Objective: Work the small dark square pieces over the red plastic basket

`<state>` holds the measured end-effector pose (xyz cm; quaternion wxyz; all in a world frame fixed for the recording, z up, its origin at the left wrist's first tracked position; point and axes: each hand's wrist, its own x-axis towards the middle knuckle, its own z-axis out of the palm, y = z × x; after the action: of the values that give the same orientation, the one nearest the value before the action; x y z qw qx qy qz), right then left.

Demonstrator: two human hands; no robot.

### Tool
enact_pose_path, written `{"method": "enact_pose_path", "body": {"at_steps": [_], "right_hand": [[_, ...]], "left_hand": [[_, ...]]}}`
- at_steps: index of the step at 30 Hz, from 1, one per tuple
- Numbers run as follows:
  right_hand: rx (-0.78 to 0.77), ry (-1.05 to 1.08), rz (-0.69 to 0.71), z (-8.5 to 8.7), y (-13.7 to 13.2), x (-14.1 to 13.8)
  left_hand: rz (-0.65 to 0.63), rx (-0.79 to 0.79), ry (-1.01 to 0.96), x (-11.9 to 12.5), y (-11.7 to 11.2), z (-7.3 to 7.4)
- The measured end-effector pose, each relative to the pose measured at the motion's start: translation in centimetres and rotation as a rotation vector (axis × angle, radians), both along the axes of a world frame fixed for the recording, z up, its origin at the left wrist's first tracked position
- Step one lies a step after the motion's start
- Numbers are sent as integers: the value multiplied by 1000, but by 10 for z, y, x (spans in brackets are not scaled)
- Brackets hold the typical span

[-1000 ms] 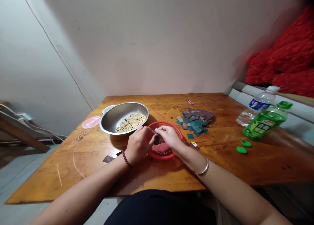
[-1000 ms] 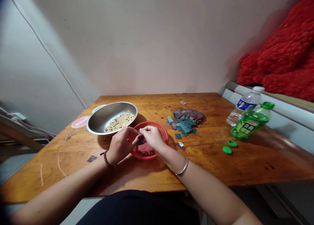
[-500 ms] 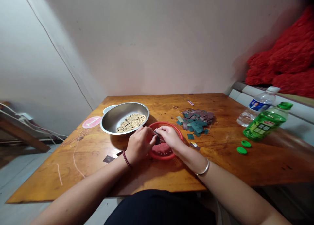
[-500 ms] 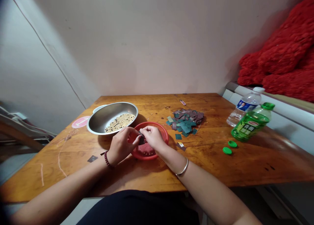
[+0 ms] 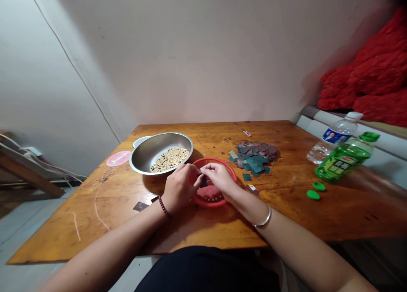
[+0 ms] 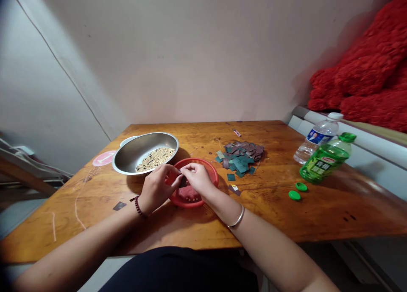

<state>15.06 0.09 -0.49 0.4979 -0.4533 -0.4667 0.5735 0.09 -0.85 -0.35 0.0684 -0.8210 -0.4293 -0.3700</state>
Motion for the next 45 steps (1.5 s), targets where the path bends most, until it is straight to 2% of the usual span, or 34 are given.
{"method": "enact_pose_path", "body": {"at_steps": [11, 20, 28, 35, 45], "right_hand": [[13, -18, -3, -4, 3, 1], [10, 65, -4, -10, 5, 1], [49, 20, 9, -12, 6, 3], [-6, 65, -9, -6, 4, 1], [-40, 62, -13, -4, 2, 2]], "left_hand": [[-4, 34, 6, 1, 1, -1], [-66, -46, -22, 3, -3, 3], [-16, -33, -153, 1, -2, -1], [-89, -68, -66, 3, -6, 3], [17, 27, -61, 3, -5, 1]]}}
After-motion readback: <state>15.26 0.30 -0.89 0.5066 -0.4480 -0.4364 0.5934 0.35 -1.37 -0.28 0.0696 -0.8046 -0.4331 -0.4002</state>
